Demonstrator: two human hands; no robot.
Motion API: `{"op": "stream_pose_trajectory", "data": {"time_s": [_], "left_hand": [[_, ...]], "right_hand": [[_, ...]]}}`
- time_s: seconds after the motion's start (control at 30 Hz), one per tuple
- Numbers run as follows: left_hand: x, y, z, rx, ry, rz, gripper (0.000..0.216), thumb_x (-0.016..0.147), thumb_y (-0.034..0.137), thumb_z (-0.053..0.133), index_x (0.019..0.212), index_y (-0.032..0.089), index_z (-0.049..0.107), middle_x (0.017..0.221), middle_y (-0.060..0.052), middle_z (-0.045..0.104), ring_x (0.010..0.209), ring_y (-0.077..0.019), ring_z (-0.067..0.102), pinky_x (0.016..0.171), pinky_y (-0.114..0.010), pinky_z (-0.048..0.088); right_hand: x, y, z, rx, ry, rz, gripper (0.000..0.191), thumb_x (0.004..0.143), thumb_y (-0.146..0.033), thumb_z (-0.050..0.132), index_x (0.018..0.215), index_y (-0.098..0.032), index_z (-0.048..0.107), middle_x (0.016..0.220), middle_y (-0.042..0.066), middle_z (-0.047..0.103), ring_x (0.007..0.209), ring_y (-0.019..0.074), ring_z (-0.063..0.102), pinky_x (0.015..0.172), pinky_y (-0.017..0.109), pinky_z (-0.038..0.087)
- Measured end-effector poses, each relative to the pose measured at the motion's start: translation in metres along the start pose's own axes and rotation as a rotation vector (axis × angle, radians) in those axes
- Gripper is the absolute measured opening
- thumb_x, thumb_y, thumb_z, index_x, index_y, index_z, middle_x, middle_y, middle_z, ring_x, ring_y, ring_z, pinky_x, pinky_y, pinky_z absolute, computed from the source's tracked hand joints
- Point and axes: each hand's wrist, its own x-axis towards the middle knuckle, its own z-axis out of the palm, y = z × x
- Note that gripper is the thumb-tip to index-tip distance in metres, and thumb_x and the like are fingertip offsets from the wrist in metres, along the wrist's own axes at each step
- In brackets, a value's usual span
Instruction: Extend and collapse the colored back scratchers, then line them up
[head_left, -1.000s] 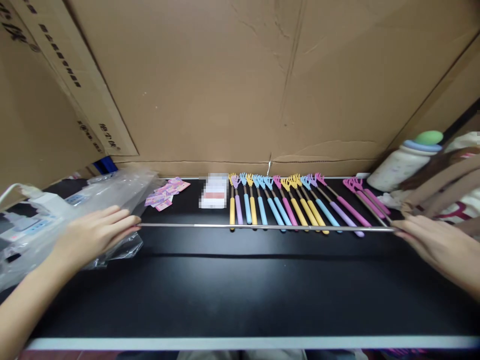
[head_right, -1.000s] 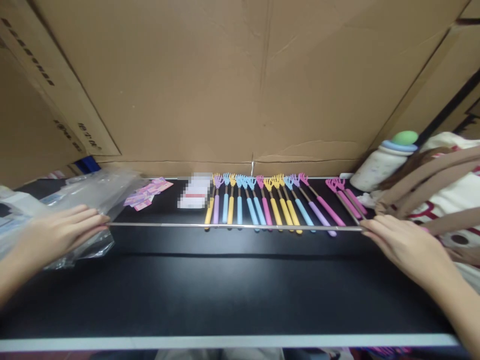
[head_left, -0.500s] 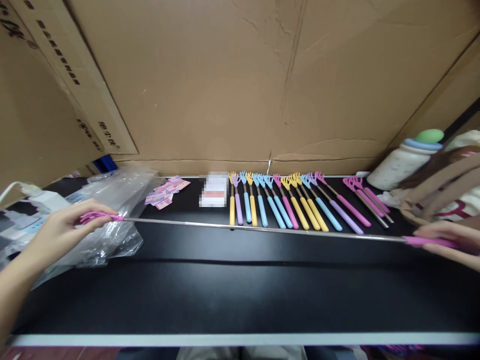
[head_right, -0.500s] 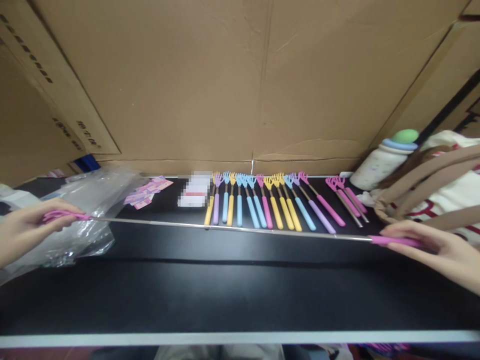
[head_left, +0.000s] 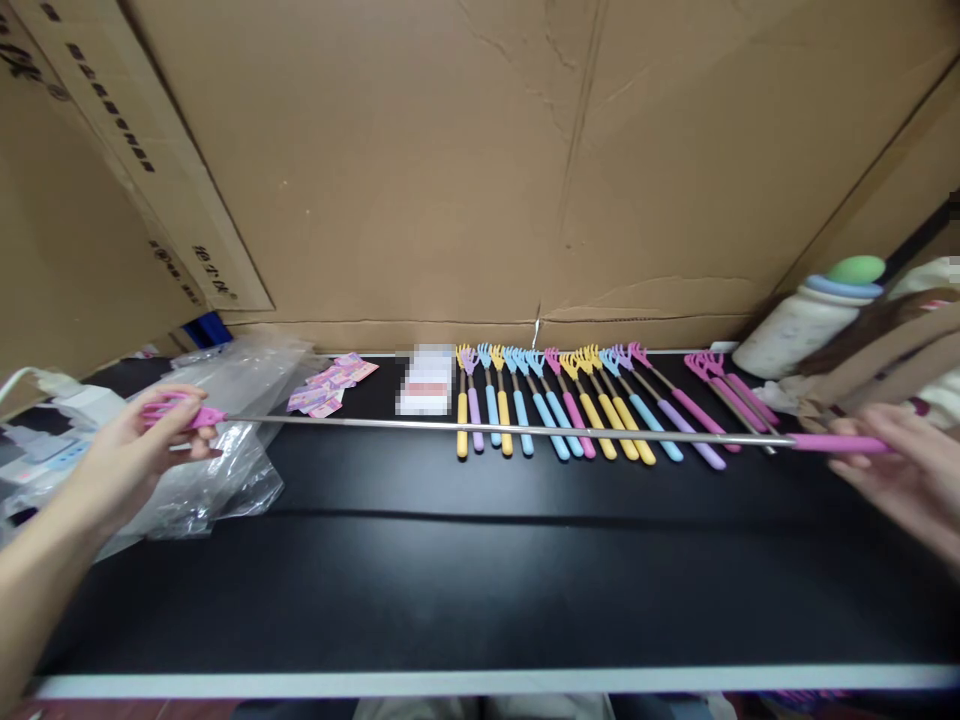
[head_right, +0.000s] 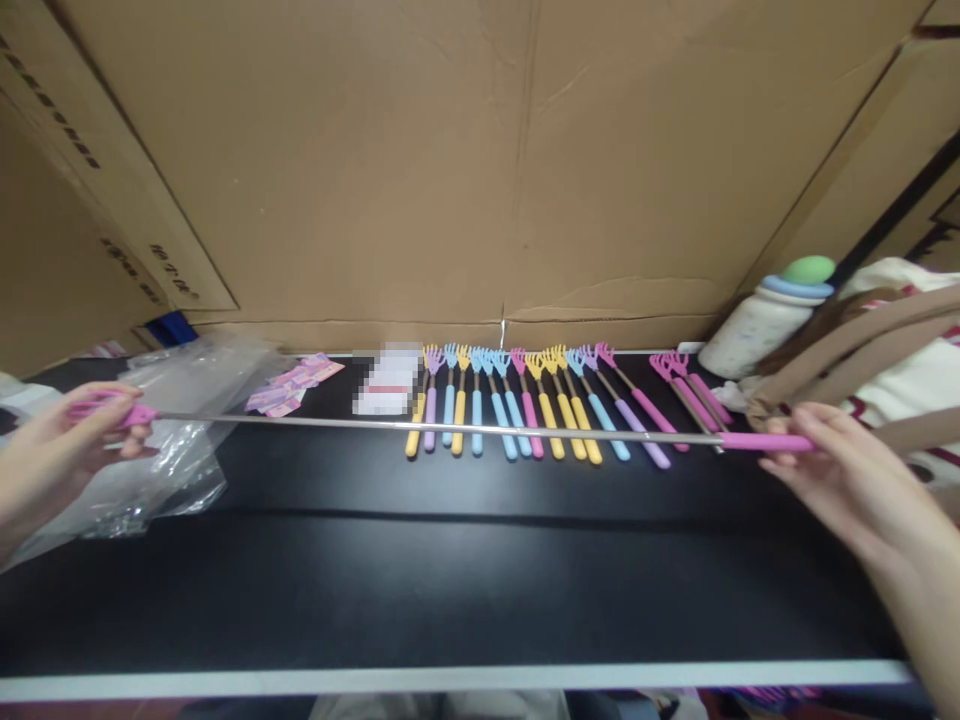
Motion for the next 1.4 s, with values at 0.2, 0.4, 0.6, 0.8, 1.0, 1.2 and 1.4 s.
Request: {"op": "stream_pose_trajectory", "data": {"time_s": [0.2,0.4,0.6,0.8,1.0,1.2,1.4], "left_hand": [[-0.015,-0.001,0.041,-0.118,0.156,0.174,0.030,0.071,0.036,0.071,0.084,0.021,0.048,0.050,0.011,0.057,0.040,-0.0086,0.051,0.042,-0.019,0.043],[-0.044,0.001,0.083,-0.143,-0.104,0.242,0.035,0.076,0.041,0.068,0.096,0.021,0.046,0.057,0.009,0.060,0.041,-0.0094,0.053,0.055,-0.028,0.054],[-0.061,0.008,0.099,-0.091,-0.280,0.311,0.030,0.084,0.040,0.060,0.099,0.022,0.043,0.066,0.006,0.062,0.046,-0.0113,0.057,0.050,-0.026,0.048],[-0.063,0.003,0.109,-0.078,-0.299,0.306,0.033,0.083,0.044,0.060,0.099,0.022,0.041,0.063,0.006,0.059,0.042,-0.0110,0.054,0.044,-0.025,0.047],[-0.069,-0.007,0.110,-0.102,-0.346,0.243,0.036,0.083,0.045,0.060,0.102,0.021,0.041,0.068,0.003,0.063,0.049,-0.0133,0.061,0.050,-0.028,0.052],[-0.086,-0.002,0.125,-0.102,-0.469,0.218,0.029,0.087,0.042,0.056,0.101,0.022,0.040,0.071,0.002,0.066,0.057,-0.0143,0.065,0.060,-0.030,0.055],[-0.095,-0.005,0.135,-0.038,-0.589,0.214,0.028,0.089,0.044,0.050,0.101,0.022,0.038,0.075,-0.001,0.068,0.064,-0.0156,0.066,0.063,-0.029,0.053]], "right_hand": [[-0.027,-0.053,0.054,0.612,0.188,0.408,0.012,0.069,-0.020,0.062,0.068,-0.024,0.052,0.057,0.000,0.048,0.045,0.0103,0.044,0.042,0.027,0.040],[-0.054,-0.095,0.088,0.757,0.005,0.242,0.011,0.074,-0.025,0.063,0.082,-0.024,0.056,0.067,-0.001,0.059,0.056,0.0126,0.056,0.049,0.025,0.047],[-0.071,-0.104,0.102,0.641,-0.320,0.206,0.030,0.078,-0.044,0.063,0.096,-0.024,0.050,0.059,-0.004,0.060,0.047,0.0146,0.058,0.052,0.030,0.050],[-0.079,-0.096,0.097,0.552,-0.452,0.111,0.027,0.082,-0.042,0.062,0.097,-0.025,0.047,0.055,-0.006,0.058,0.042,0.0132,0.055,0.053,0.029,0.048],[-0.078,-0.088,0.090,0.468,-0.555,0.041,0.022,0.084,-0.043,0.058,0.093,-0.023,0.053,0.062,0.000,0.066,0.050,0.0175,0.062,0.061,0.034,0.052],[-0.083,-0.105,0.103,0.421,-0.721,-0.041,0.025,0.085,-0.043,0.057,0.092,-0.020,0.061,0.071,0.004,0.070,0.060,0.0177,0.066,0.065,0.033,0.054],[-0.093,-0.128,0.115,0.372,-0.763,-0.130,0.025,0.089,-0.040,0.052,0.095,-0.019,0.063,0.071,0.003,0.069,0.057,0.0133,0.063,0.061,0.028,0.053]]}}
